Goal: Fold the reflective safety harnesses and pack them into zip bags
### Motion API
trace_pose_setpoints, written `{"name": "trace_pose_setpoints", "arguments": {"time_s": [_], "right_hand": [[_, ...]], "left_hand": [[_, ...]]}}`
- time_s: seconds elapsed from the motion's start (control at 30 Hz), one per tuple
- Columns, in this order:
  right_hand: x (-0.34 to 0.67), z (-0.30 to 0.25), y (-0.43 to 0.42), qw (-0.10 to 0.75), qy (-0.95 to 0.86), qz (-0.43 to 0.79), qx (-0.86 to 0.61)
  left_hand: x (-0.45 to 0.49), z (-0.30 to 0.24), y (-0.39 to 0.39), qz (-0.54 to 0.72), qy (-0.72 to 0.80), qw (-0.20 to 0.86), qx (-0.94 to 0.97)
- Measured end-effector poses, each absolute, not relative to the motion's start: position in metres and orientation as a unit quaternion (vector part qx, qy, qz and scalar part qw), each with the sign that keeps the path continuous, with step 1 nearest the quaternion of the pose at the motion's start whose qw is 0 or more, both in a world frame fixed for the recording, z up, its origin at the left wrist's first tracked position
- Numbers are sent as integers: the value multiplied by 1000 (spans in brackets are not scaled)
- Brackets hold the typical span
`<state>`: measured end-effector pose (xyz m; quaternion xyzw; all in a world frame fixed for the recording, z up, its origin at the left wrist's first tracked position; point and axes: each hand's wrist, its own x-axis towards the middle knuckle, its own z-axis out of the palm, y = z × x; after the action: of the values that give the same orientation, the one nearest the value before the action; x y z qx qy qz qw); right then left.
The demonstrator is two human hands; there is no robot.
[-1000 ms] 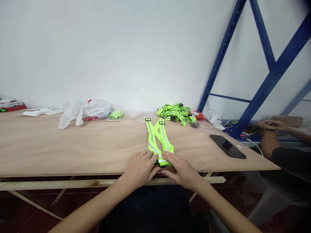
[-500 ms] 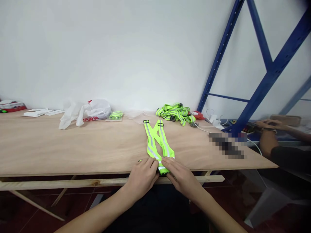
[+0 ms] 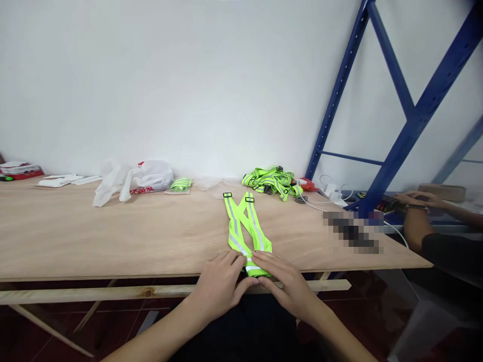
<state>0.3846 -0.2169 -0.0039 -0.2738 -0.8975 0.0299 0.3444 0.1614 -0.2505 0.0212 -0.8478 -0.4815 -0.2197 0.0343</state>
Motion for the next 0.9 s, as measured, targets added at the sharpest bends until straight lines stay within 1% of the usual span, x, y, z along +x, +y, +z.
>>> {"name": "trace_pose_setpoints", "arguments": {"time_s": [0.23, 0.47, 0.57, 0.77, 0.9], "right_hand": [[377, -10, -216, 407, -866, 66, -282], [372, -10, -212, 446, -849, 60, -276], [372, -10, -212, 442, -853, 50, -272], [375, -8, -212, 418, -866, 39, -270], [374, -5, -213, 414, -866, 37, -278]], "left_hand": [[160, 21, -248, -212, -488, 34, -846], [160, 21, -243, -204, -490, 30, -847], [159, 20, -240, -222, -482, 21, -847], [153, 16, -234, -318, -432, -30, -843], [148, 13, -233, -357, -395, -66, -844]]}}
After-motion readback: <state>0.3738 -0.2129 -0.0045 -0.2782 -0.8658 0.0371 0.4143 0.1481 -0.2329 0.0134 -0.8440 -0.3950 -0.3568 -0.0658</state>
